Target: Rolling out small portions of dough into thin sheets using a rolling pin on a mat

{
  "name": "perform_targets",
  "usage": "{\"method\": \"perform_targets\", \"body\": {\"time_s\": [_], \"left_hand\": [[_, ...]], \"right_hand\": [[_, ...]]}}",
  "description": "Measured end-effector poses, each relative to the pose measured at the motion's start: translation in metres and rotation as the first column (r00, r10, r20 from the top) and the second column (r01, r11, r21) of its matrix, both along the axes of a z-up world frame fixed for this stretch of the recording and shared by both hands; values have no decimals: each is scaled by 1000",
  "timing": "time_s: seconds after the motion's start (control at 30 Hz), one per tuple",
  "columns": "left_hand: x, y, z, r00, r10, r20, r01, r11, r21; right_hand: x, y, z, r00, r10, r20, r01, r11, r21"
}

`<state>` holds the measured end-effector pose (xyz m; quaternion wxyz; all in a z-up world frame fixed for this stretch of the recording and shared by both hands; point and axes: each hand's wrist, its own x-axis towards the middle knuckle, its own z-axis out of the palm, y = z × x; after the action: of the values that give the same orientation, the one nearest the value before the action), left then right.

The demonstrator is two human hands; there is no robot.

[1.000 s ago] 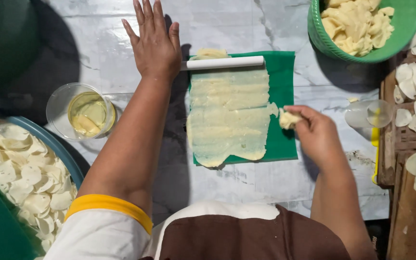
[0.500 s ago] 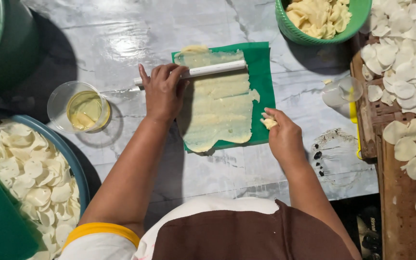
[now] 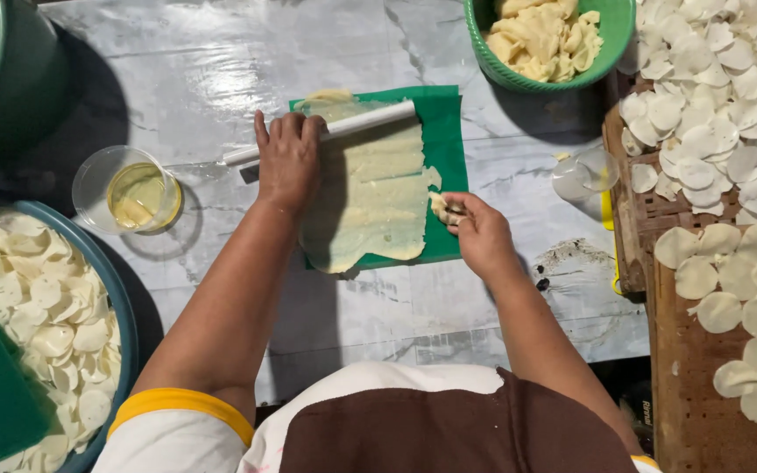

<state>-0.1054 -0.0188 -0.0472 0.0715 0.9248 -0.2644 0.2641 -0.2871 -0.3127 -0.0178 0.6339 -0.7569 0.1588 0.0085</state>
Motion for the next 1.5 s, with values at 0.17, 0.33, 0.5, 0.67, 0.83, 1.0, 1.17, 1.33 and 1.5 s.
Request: {"method": "perform_targets", "body": {"time_s": [0.17, 0.33, 0.5, 0.67, 0.83, 1.0, 1.17, 1.33, 1.5], "left_hand": [[-8, -8, 20, 990, 68, 124, -60, 996, -65], [-72, -23, 60, 991, 79, 112, -63, 988, -140], [-160, -15, 44, 991, 83, -105, -104, 970, -218], [-216, -3, 27, 972, 194, -132, -217, 956, -198], [-233, -25, 24, 980, 156, -125, -182, 954, -237], [-242, -49, 21, 987, 0, -158, -41, 967, -253], [-243, -54, 34, 977, -62, -205, 12, 971, -240], [-241, -51, 34, 965, -81, -248, 26, 975, -219], [-238, -52, 36, 958, -86, -272, 30, 979, -202]], "right_hand": [[-6, 5, 33, 964, 265, -18, -216, 742, -634], [-5, 1, 36, 916, 393, 76, -127, 465, -876], [-4, -43, -3, 981, 75, 178, 50, 792, -609], [1, -35, 32, 986, 167, -16, -157, 886, -436], [9, -42, 42, 907, 401, -127, -280, 349, -894], [31, -61, 117, 954, 278, -107, -263, 617, -741], [126, -155, 101, 992, 54, 112, 52, 639, -768], [206, -211, 58, 987, -4, 161, 146, 438, -887], [259, -212, 53, 999, 22, 29, 14, 488, -873]]}}
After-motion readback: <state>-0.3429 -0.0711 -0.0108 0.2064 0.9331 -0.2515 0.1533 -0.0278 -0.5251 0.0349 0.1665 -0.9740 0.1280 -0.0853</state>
